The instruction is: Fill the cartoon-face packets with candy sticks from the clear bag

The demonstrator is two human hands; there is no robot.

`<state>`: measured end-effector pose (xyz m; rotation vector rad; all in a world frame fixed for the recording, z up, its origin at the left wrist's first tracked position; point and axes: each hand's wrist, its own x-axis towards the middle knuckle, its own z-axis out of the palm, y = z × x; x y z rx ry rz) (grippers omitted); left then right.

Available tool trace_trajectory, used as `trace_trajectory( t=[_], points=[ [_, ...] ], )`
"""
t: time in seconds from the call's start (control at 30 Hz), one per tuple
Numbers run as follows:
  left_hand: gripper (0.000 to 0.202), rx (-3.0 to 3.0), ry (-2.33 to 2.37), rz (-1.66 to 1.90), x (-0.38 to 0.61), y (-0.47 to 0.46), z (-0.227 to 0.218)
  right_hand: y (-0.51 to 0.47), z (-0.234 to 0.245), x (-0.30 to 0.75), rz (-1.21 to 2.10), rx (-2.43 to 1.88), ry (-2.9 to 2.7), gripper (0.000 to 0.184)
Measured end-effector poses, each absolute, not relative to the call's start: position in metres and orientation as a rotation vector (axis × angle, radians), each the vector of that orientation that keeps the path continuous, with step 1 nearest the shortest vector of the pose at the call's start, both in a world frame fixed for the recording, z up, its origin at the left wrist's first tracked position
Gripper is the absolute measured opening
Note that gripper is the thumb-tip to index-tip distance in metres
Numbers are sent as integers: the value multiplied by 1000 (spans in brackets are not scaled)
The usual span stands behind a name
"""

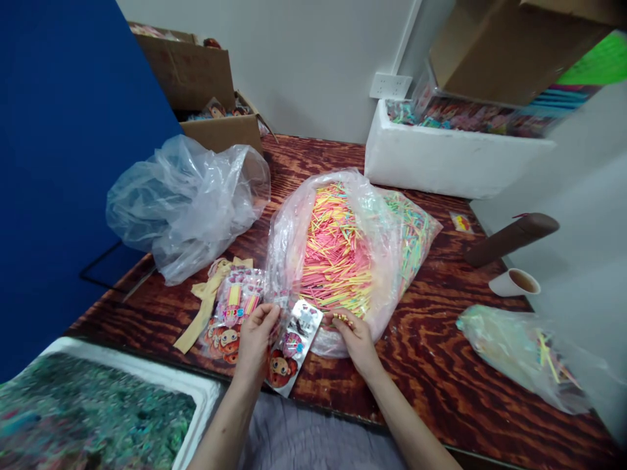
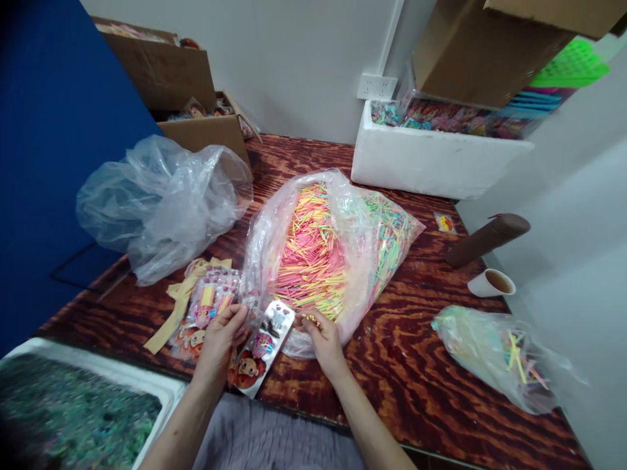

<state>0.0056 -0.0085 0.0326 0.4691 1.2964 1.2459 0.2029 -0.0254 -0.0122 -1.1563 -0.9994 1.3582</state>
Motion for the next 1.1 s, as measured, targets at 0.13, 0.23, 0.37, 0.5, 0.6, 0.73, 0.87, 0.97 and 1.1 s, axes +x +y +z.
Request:
trace_trajectory(
  t=[0.13,0.23,0.37,0.5,0.6,0.73,0.87,0.97,1.1],
  points=[
    [37,452,1266,1290,8,-10,30,-26,-11,203,1367,-1160,-989,23],
    [33,464,1220,1306,10,-11,24,-25,-7,202,1360,-1166,-994,22],
    [31,496,1212,1295,14,-13,18,-24,-4,202,1348,-1169,-990,21],
    [28,660,1260,1255,21,-16,21,-25,-9,202,1366,-1156,-943,20],
    [25,805,1291,1219,25,-19,22,-25,-8,203,1373,-1152,-909,20],
    [18,993,1278,1174,27,-21,22,-15,15,207,1369,-1082,-755,21],
    [17,1140,1250,1132,32,-22,23,9,48,210,1418,-891,-517,18],
    [18,1138,1214,1122,37,-22,24,22,64,203,1513,-797,-464,16],
    [18,1045,1168,1125,41,-23,23,20,68,190,1638,-798,-478,16]
  ],
)
